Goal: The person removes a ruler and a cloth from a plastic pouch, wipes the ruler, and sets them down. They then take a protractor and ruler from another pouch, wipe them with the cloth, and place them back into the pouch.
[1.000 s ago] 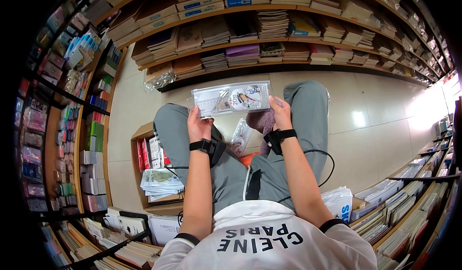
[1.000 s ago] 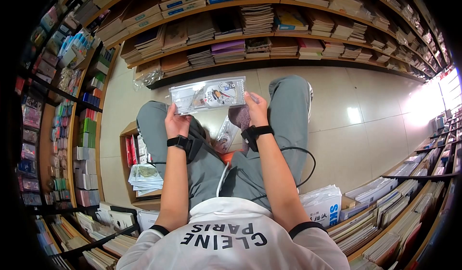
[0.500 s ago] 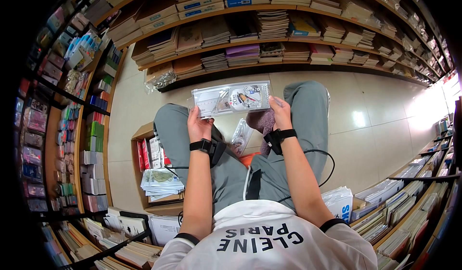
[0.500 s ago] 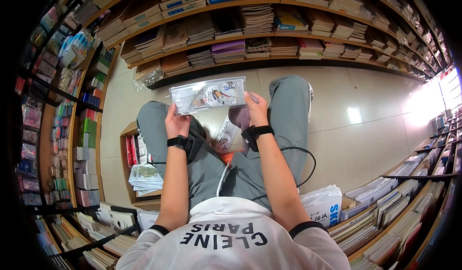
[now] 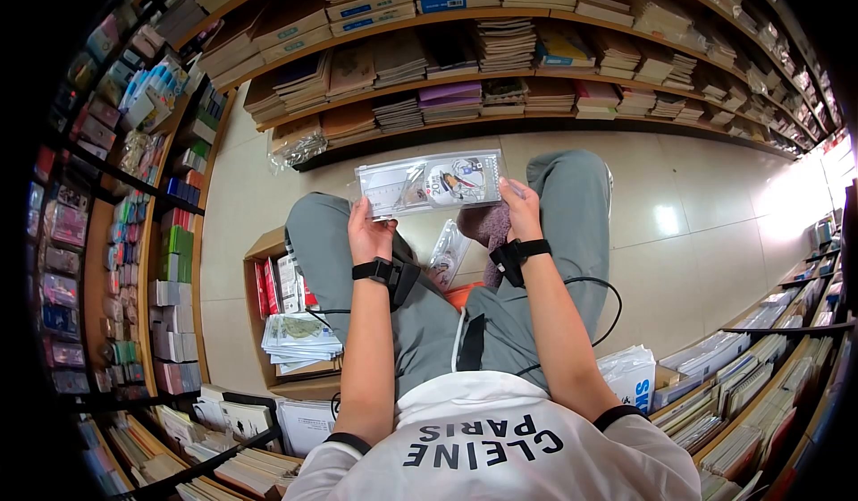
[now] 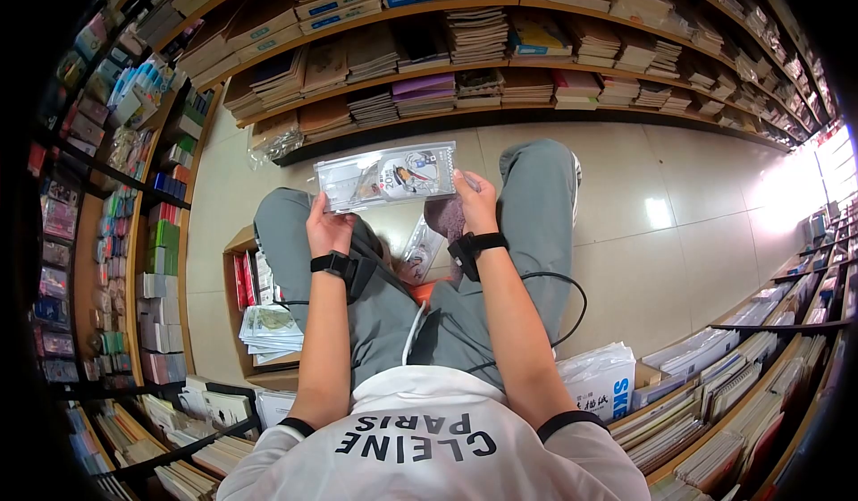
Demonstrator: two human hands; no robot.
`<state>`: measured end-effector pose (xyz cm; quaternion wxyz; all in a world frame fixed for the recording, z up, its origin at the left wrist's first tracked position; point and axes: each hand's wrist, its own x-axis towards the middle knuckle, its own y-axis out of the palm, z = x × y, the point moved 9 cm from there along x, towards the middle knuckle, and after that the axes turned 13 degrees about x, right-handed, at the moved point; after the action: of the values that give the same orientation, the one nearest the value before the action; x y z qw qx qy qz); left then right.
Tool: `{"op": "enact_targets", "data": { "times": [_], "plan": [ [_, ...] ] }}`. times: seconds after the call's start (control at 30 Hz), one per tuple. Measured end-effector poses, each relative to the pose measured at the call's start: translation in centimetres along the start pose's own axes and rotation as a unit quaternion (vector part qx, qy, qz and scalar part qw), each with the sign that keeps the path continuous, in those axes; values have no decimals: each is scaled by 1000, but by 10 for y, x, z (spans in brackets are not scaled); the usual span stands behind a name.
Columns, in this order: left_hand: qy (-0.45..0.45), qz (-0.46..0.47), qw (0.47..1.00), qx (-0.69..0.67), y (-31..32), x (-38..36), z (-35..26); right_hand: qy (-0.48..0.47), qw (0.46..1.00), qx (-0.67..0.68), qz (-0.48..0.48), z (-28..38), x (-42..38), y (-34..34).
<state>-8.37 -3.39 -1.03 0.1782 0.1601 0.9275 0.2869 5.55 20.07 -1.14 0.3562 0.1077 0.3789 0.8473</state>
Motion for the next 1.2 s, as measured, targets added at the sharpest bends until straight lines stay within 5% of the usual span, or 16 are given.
{"op": "enact_targets", "data": {
  "times": [1.2],
  "plan": [
    [14, 13, 1000, -11, -1, 1, 0, 0, 1000, -1, -3, -3, 2, -5]
  ]
}}
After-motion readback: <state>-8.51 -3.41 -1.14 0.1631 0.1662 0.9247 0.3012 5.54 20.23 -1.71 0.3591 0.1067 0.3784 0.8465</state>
